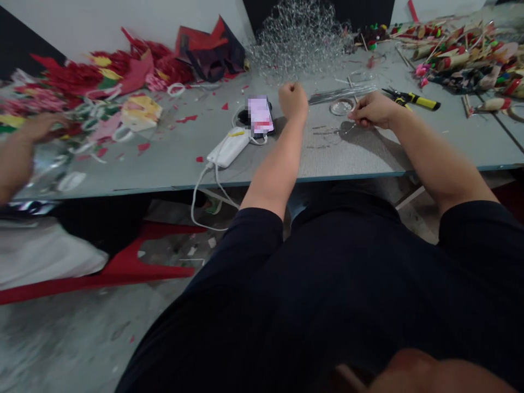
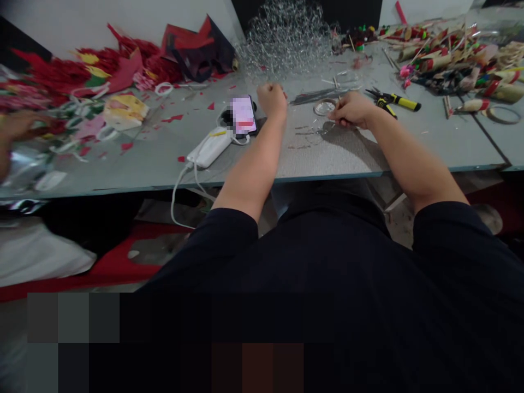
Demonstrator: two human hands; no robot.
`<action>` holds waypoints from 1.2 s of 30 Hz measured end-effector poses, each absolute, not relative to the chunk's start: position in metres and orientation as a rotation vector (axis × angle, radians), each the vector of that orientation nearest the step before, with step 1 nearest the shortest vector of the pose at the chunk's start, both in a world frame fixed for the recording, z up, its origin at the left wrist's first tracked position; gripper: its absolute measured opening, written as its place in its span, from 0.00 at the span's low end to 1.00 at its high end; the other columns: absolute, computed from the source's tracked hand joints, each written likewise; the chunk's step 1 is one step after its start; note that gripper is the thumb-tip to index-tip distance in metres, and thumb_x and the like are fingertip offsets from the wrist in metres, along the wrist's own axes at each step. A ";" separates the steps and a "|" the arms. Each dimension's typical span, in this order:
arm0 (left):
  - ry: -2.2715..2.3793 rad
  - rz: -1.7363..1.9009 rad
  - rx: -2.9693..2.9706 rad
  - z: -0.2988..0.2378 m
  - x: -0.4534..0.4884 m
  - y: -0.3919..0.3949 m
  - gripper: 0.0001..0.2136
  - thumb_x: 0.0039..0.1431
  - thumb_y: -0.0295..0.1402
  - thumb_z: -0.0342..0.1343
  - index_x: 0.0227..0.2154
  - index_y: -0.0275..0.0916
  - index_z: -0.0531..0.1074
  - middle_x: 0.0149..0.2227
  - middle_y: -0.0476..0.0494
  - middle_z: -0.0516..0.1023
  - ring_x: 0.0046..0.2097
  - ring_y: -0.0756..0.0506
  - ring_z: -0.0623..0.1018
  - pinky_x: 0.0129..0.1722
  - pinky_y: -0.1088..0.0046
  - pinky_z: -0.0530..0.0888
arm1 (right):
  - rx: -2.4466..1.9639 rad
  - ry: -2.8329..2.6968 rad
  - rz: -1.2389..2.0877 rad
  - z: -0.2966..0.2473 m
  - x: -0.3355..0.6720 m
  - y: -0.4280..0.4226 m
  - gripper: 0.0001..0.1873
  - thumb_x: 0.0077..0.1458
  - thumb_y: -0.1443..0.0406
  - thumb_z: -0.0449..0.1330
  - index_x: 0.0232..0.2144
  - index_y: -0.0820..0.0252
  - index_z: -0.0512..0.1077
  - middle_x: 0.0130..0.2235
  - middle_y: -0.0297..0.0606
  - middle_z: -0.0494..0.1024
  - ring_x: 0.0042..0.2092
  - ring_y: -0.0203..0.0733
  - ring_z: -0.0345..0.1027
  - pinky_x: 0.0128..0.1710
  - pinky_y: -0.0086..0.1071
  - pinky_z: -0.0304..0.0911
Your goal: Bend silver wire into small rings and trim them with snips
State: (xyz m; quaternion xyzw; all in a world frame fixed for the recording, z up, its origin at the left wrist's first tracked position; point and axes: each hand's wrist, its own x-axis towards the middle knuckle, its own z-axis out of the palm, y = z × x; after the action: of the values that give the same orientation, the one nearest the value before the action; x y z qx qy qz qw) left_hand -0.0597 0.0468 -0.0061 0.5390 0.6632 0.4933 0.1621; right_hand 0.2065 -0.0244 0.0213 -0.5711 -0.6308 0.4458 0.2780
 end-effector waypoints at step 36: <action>1.696 0.910 1.852 0.010 -0.064 0.016 0.24 0.72 0.50 0.75 0.28 0.58 0.65 0.27 0.49 0.77 0.68 0.42 0.74 0.79 0.63 0.63 | -1.985 -1.667 0.117 0.030 0.284 0.005 0.31 0.91 0.76 0.64 0.87 0.65 0.68 0.84 0.72 0.67 0.83 0.64 0.67 0.83 0.59 0.60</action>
State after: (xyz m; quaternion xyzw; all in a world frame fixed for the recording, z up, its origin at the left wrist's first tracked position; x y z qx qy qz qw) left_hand -0.0636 0.0159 0.0104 0.6742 0.6174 0.3312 0.2335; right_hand 0.2839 0.0050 0.0299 -0.7365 -0.6186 0.0433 0.2701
